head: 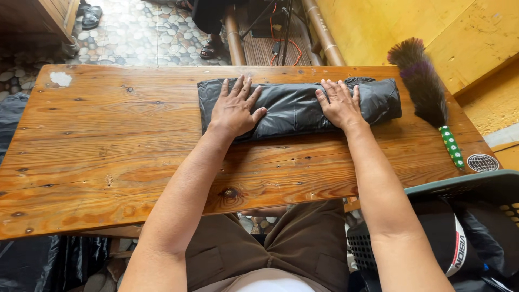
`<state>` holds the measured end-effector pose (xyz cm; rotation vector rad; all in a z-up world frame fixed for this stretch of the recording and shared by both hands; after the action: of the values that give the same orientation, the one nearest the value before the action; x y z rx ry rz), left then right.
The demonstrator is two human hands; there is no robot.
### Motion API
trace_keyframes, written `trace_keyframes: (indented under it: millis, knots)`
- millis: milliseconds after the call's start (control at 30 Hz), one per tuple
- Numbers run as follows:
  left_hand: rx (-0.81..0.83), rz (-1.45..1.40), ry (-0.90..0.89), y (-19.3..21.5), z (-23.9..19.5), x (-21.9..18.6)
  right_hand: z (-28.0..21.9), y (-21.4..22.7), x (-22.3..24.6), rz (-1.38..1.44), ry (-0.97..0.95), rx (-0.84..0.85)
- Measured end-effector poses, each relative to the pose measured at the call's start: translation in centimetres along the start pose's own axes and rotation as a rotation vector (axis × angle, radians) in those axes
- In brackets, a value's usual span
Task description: The person folds a black plastic-wrapped package on a wooden table and places it into a black drawstring bag. They pull the blue drawstrings to close the bag, then place the bag into a green plastic basket. Finally, they pick up a larger black plastic-wrapped package from the floor and place it on the table.
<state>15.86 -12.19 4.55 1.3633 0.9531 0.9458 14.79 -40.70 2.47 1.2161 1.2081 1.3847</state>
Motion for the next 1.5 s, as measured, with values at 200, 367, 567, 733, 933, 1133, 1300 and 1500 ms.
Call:
trace_keyframes:
  millis: [200,367,567,733,933,1133,1300,1500]
  knots:
    - [0.072,-0.059,0.022,-1.2,0.8,0.7,0.1,-0.4,-0.7,0.019,-0.024,0.067]
    - [0.094,-0.053,0.018,-1.0,0.4,0.9,-0.3,2.0,-0.8,-0.036,0.07,0.028]
    - [0.11,-0.076,0.015,0.9,-0.1,1.0,0.1,4.0,-2.3,-0.034,0.114,-0.106]
    - [0.144,-0.063,0.023,0.6,-0.6,0.8,-0.2,1.6,-9.2,-0.101,0.025,-0.122]
    - [0.142,-0.048,0.029,0.5,-0.5,0.7,-0.1,0.2,-11.2,-0.067,-0.012,-0.249]
    - [0.119,-0.043,0.035,0.2,-0.3,0.7,0.1,1.2,-8.3,-0.156,0.003,-0.18]
    - [0.1,-0.064,0.026,0.4,-0.4,0.7,-0.6,6.5,9.3,-0.124,0.393,-0.393]
    - [0.099,-0.352,0.002,-0.8,0.9,1.7,-0.8,4.6,22.2,0.291,0.545,-0.329]
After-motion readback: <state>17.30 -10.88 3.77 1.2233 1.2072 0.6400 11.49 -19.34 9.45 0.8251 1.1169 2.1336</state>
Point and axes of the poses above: each hand's wrist, its own z-axis towards the middle knuckle, its own y-axis out of the back of the hand, x = y × z, the point moved 10 cm from there along z, towards the middle knuckle, and after that the axes turned 14 degrees about y, right-handed, at the moved point
